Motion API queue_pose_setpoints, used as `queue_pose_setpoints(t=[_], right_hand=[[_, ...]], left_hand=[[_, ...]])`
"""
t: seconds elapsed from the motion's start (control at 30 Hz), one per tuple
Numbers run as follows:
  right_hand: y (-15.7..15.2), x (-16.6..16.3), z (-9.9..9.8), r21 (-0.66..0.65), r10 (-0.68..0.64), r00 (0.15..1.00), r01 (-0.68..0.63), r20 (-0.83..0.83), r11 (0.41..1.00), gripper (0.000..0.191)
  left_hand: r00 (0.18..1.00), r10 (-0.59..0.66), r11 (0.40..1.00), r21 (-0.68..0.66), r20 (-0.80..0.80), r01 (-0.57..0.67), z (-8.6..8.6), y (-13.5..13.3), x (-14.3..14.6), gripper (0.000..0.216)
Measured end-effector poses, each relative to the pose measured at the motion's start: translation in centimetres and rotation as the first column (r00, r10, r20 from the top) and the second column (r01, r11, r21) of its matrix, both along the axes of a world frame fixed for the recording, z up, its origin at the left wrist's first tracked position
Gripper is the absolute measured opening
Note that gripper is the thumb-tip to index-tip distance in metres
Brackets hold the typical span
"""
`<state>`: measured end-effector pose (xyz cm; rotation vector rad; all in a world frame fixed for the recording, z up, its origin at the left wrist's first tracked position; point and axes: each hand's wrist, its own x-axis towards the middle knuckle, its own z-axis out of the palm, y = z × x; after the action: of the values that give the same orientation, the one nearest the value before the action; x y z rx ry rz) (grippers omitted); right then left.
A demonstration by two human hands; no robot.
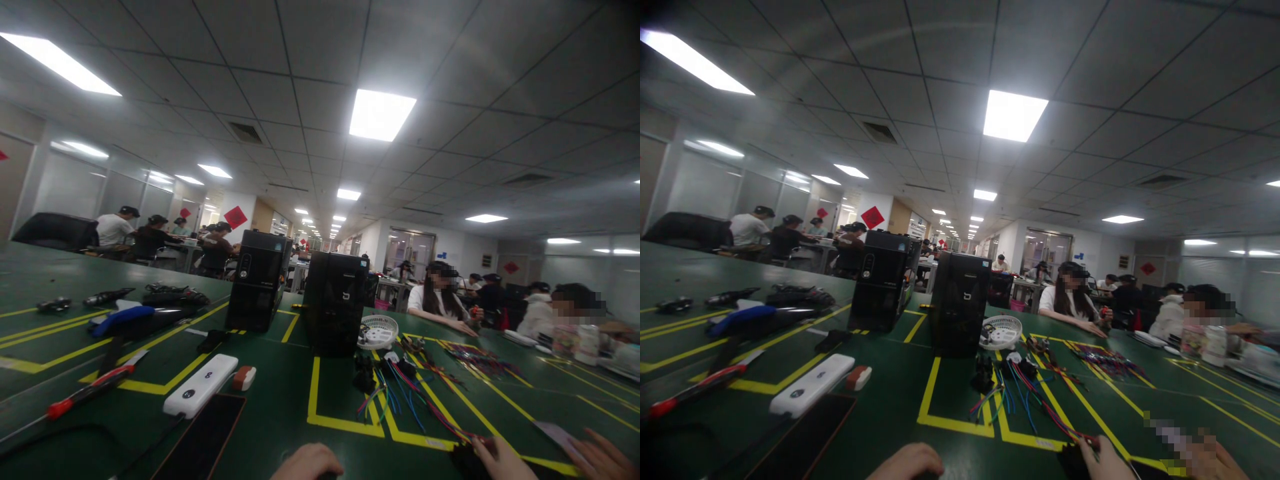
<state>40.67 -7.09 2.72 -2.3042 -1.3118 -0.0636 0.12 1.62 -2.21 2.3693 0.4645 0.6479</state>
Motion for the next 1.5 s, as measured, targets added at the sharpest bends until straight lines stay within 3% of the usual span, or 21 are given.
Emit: queue_pose_setpoints(t=[0.17,0.33,0.53,0.83,1.0,1.17,1.5], right_hand=[[-0.4,-0.2,1.5,0.024,0.091,0.995,-0.090,-0.032,0.996,0.030],[-0.3,-0.4,1.1,-0.059,0.158,0.987,-0.157,0.016,0.986,0.019],[-0.3,-0.5,1.1,-0.067,0.210,0.978,-0.209,0.004,0.976,0.027],[-0.2,-0.8,0.6,-0.046,0.149,0.985,-0.146,0.089,0.988,0.024],[-0.8,-2.1,1.5,0.001,0.095,0.985,-0.096,0.143,0.995,0.021],[-1.1,-3.0,1.9,0.007,0.071,0.982,-0.073,0.174,0.997,0.019],[-0.2,-2.4,0.7,-0.050,0.175,0.971,-0.169,0.165,0.984,0.024]], left_hand=[[1.000,0.005,1.000,-0.027,-0.015,-0.005,0.2,-0.1,-0.2,0.051],[1.000,0.009,1.000,-0.015,0.002,-0.009,0.3,-0.3,-0.3,0.047],[1.000,0.029,1.000,-0.001,-0.008,-0.029,0.3,-0.4,-0.2,0.052],[0.999,0.035,0.998,0.057,-0.028,-0.033,-0.8,0.4,0.4,0.066],[0.999,0.018,1.000,0.002,-0.036,-0.018,0.6,-0.6,-0.1,0.059],[1.000,-0.004,1.000,0.028,0.029,0.003,1.8,-1.7,-0.7,0.052],[1.000,-0.007,0.999,0.038,-0.009,0.007,-0.2,0.1,-0.1,0.049]])
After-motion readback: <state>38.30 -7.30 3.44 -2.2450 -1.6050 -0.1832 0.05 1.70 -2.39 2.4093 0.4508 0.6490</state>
